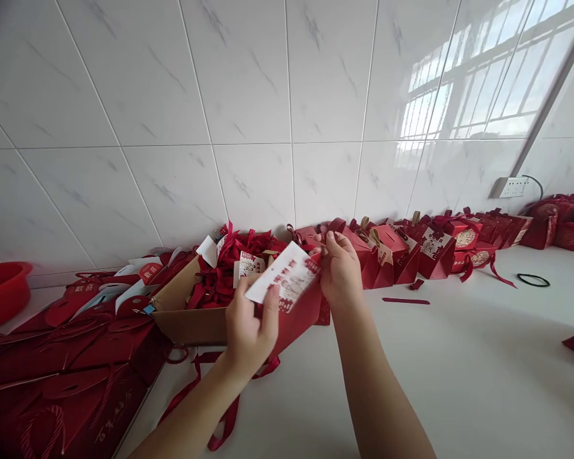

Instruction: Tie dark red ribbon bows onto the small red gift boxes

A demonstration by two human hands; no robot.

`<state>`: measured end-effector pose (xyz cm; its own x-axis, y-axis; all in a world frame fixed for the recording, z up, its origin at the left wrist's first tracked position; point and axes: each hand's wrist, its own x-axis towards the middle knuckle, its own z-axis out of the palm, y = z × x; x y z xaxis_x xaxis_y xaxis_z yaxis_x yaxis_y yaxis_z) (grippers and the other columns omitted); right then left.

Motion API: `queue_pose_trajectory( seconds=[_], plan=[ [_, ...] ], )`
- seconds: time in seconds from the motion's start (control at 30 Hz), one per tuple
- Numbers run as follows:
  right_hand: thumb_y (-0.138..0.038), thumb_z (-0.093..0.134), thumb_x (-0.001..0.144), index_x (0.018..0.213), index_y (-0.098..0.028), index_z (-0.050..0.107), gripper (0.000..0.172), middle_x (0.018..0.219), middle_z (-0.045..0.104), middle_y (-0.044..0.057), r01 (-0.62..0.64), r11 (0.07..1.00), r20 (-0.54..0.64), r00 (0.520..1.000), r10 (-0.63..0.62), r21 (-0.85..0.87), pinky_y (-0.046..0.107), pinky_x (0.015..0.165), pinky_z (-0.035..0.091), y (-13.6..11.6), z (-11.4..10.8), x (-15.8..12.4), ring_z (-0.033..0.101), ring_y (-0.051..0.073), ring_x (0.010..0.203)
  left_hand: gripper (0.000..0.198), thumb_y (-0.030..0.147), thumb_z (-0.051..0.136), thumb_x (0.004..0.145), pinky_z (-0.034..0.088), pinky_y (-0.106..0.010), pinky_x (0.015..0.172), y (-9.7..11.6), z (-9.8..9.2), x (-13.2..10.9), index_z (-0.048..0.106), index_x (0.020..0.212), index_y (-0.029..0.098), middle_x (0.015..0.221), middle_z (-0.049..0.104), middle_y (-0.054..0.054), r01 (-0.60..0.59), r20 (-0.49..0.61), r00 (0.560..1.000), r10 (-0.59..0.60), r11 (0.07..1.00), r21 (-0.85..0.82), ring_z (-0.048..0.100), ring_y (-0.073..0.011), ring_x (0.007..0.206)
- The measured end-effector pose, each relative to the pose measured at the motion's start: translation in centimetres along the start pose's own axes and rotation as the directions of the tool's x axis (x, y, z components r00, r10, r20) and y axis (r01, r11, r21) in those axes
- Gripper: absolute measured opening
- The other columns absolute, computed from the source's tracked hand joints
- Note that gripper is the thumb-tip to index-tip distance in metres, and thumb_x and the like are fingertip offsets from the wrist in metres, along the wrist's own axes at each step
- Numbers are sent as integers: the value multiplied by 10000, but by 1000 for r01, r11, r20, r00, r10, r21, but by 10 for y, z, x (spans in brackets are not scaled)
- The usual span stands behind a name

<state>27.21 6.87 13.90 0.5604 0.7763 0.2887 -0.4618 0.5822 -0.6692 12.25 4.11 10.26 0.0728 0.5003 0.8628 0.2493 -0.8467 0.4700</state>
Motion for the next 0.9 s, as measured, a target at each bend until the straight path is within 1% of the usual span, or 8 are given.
queue_pose_trajectory(
  seconds=[0.13, 0.23, 0.37, 0.5, 0.57, 0.7, 0.8, 0.9],
  plan=[
    [-263, 782, 675, 768, -179, 539, 273, 765, 630, -21, -75, 991, 55, 996, 69, 107, 162, 568, 517, 1, 3, -5, 575, 50, 583, 158, 304, 547, 899, 528, -234, 681, -9, -16, 18, 568, 951, 155, 856, 682, -75, 155, -133, 976, -170, 981, -118, 665, -162, 793],
    [-251, 771, 688, 794, -197, 528, 270, 758, 644, -26, -77, 991, 22, 997, 75, 107, 196, 570, 530, 4, 5, -10, 628, 89, 602, 282, 392, 588, 877, 546, -281, 798, -14, -31, 33, 605, 1034, 159, 1022, 694, -106, 258, -268, 901, -341, 919, -299, 668, -203, 951],
    [-241, 747, 716, 805, -212, 524, 242, 772, 669, -31, -104, 987, -48, 993, 111, 123, 239, 628, 554, 13, 17, -21, 702, 154, 739, 347, 439, 588, 872, 556, -317, 831, -17, -43, 42, 612, 1110, 188, 1112, 682, -99, 233, -389, 808, -442, 847, -478, 660, -226, 1022],
    [-270, 693, 777, 845, -217, 568, 152, 938, 697, -9, -229, 939, -72, 964, 254, 256, 271, 671, 566, 24, 29, -34, 693, 185, 932, 338, 443, 601, 864, 568, -297, 793, -16, -38, 38, 618, 1076, 180, 1074, 696, -95, 196, -487, 767, -418, 875, -443, 669, -209, 983],
    [-295, 693, 779, 867, -216, 589, 157, 1002, 693, -2, -253, 928, -89, 954, 286, 274, 275, 675, 566, 26, 30, -38, 686, 188, 946, 326, 439, 610, 860, 570, -286, 775, -13, -36, 37, 630, 1063, 185, 1054, 704, -86, 198, -474, 785, -399, 887, -418, 677, -198, 946],
    [-329, 737, 744, 890, -217, 605, 227, 1034, 684, -2, -275, 929, -80, 950, 302, 246, 265, 670, 561, 22, 25, -35, 685, 189, 928, 330, 396, 618, 865, 551, -287, 874, -9, -39, 39, 634, 1150, 232, 1172, 676, -67, 252, -272, 861, -431, 823, -509, 644, -200, 1068],
    [-320, 750, 729, 886, -218, 611, 233, 1025, 689, -3, -269, 942, -66, 956, 287, 199, 259, 668, 562, 17, 20, -32, 687, 183, 914, 364, 387, 642, 847, 529, -301, 923, -11, -44, 42, 634, 1175, 230, 1191, 670, -66, 302, -180, 873, -454, 792, -531, 627, -209, 1108],
    [-314, 756, 721, 872, -217, 612, 230, 1027, 695, -3, -260, 953, -58, 961, 271, 153, 273, 667, 570, 11, 18, -30, 689, 181, 887, 325, 382, 662, 828, 532, -295, 888, -13, -48, 43, 667, 1095, 198, 1116, 697, -66, 334, -129, 884, -450, 799, -500, 646, -209, 1051]
  ],
)
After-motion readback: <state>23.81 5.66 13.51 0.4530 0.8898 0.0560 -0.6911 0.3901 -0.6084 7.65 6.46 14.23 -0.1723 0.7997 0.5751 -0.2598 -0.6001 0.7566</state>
